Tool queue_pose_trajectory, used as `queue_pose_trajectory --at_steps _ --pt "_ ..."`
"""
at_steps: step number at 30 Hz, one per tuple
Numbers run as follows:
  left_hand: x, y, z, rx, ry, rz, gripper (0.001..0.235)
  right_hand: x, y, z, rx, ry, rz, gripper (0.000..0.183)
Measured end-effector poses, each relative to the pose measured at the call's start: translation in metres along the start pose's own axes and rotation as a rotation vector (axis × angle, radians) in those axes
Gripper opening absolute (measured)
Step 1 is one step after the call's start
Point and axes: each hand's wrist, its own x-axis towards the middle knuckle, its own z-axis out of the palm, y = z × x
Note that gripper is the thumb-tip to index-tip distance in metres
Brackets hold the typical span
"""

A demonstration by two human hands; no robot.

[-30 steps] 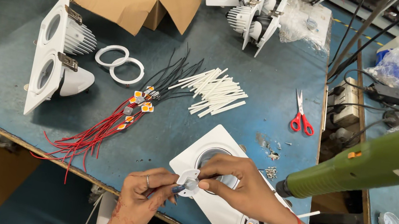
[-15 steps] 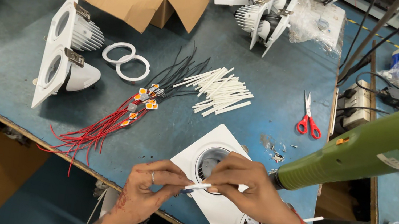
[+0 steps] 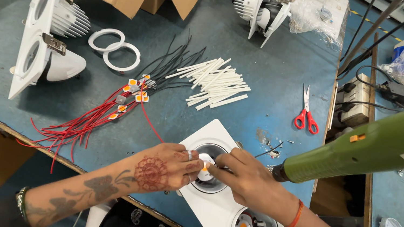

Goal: The person assembles a dual LED light fixture by inserting LED modules into the housing and securing them with a hot glue gun. They handle wires and small plastic components while working at a factory assembly table.

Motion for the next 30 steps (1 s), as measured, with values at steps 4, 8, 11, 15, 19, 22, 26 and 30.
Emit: queue_pose_trajectory --at_steps 4,8,11,15,19,22,26,30 --pt "0.008 -0.001 0.014 0.098 -0.118 -0.033 0.020 0.000 0.008 -0.003 0.080 -0.037 0.028 0.044" --pt "0.015 0.000 0.020 0.091 -0.214 -0.101 0.012 0.003 0.011 -0.004 0.154 -0.119 0.083 0.038" --pt "0.019 0.001 0.022 0.032 -0.376 -0.130 0.010 0.005 0.012 -0.004 0.105 -0.203 0.097 0.036" --pt "0.020 0.006 0.024 0.007 -0.456 -0.127 0.018 0.003 0.013 -0.003 0.062 -0.237 0.061 0.051" --pt "0.025 0.016 0.028 0.156 -0.671 -0.094 0.021 0.000 0.015 0.001 0.010 -0.304 0.076 0.064" --pt "0.028 0.018 0.025 0.199 -0.786 -0.042 0.023 -0.001 0.015 0.003 -0.025 -0.288 0.056 0.070" --pt "0.029 0.020 0.021 0.157 -0.909 -0.022 0.022 -0.002 0.015 0.005 -0.036 -0.310 0.067 0.081" --pt "0.030 0.020 0.026 0.208 -0.786 -0.094 0.018 -0.001 0.017 0.008 -0.025 -0.268 0.049 0.087"
